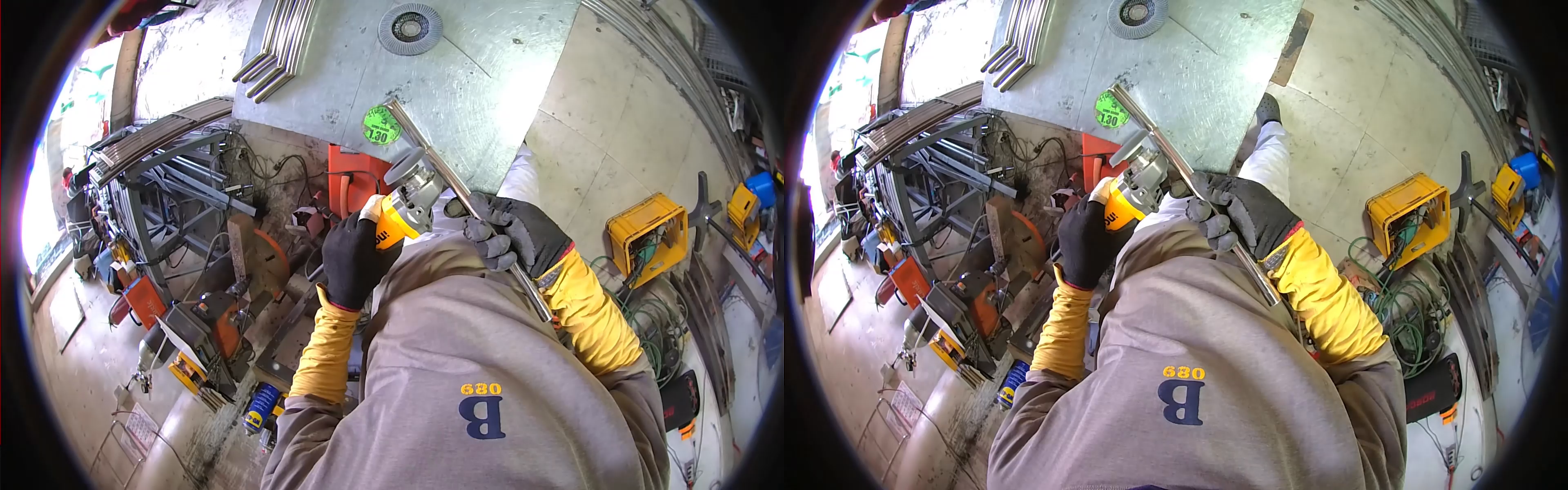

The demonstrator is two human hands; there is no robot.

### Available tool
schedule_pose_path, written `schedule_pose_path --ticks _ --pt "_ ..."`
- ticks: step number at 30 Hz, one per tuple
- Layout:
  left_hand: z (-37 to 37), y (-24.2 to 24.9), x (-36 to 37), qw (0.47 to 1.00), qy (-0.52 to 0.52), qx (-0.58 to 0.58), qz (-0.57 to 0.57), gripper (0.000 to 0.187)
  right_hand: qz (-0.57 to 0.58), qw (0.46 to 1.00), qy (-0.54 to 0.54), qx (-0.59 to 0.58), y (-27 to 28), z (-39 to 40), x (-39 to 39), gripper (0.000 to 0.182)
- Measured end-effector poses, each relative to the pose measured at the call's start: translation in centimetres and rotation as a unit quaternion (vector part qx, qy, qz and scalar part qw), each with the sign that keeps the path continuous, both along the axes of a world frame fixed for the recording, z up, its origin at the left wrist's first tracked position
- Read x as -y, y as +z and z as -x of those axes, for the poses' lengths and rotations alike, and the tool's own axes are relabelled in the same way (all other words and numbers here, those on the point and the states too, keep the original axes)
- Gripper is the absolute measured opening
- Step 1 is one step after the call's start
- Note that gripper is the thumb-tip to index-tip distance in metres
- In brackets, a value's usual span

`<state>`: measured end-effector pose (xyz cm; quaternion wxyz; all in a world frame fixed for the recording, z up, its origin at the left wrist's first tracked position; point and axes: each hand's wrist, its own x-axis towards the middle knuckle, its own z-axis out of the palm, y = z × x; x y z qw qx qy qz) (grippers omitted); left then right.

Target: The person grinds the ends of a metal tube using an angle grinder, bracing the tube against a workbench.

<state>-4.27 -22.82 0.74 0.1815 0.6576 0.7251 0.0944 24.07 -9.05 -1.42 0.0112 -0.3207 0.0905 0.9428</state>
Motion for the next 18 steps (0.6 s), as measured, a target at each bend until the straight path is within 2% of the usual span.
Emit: schedule_pose_path --ticks 6,9,11,12,14,17,18 --pt "0.6 1.0 -0.9 0.999 -0.001 0.018 0.038 0.078 -0.007 0.999 0.027 -0.018 -0.5 -0.5 -0.5 0.039" --pt "0.8 1.5 -1.0 0.999 -0.010 0.024 0.036 0.077 -0.032 0.997 0.054 0.032 0.5 0.1 -0.8 0.037" --pt "0.7 1.8 -0.9 0.999 -0.002 0.030 0.042 0.076 -0.134 0.976 0.111 0.129 1.3 0.7 -0.8 0.040" --pt "0.7 2.0 -0.8 0.998 0.004 0.037 0.049 0.075 -0.135 0.976 0.112 0.127 1.4 0.7 -0.7 0.040" --pt "0.5 2.8 -0.3 0.996 0.033 0.058 0.052 0.075 -0.268 0.934 0.141 0.191 1.5 0.8 -0.7 0.039" --pt "-0.1 3.5 1.3 0.989 0.098 0.094 0.050 0.075 -0.276 0.936 0.077 0.206 1.4 0.1 -1.5 0.042" --pt "-0.4 3.4 2.0 0.976 0.154 0.149 0.027 0.074 -0.284 0.943 0.029 0.170 0.2 -0.6 -1.6 0.042"
